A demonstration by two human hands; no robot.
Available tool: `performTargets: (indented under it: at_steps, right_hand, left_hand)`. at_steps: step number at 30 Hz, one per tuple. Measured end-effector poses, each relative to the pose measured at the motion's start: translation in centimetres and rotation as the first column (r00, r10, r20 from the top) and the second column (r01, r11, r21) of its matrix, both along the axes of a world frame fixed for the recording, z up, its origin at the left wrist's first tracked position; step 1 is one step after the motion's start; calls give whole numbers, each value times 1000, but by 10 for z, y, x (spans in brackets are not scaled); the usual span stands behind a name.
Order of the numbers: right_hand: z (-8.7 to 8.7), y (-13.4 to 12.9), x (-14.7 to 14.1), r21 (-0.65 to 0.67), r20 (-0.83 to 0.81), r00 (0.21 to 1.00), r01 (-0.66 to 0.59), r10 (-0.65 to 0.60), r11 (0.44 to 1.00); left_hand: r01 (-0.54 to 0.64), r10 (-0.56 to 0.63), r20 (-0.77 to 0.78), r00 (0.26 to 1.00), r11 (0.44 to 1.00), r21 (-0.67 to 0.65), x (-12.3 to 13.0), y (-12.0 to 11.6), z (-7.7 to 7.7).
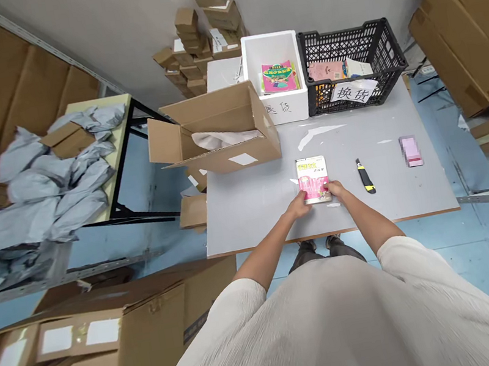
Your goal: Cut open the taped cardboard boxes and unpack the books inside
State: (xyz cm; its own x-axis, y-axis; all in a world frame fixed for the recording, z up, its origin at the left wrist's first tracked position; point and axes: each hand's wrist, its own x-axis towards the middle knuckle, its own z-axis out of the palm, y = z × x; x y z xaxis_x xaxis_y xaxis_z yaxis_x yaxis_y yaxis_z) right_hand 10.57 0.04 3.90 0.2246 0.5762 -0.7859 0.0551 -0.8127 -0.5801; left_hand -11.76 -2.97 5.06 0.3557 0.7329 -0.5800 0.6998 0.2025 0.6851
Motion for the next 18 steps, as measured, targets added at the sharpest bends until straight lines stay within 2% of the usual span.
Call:
performTargets:
  at_steps: [5,12,15,18]
  right_hand:
    - [0,4,-3,-27,-34,999,19,-20,999]
    - [9,4,-8,-6,-31,998,47,-48,999]
    - [17,2,-13,35,-17,999,53,-52,998]
    - [30,4,-19,122,4,1000,6,-7,993]
  left_hand:
    - [-73,72,33,997,997,30,0,-3,1]
    - [-57,57,35,998,998,-11,-1,-1,4]
    - [-154,157,88,984,987,-37,-1,3,6]
    - [-284,291,159,944,957,-66,1,14,12]
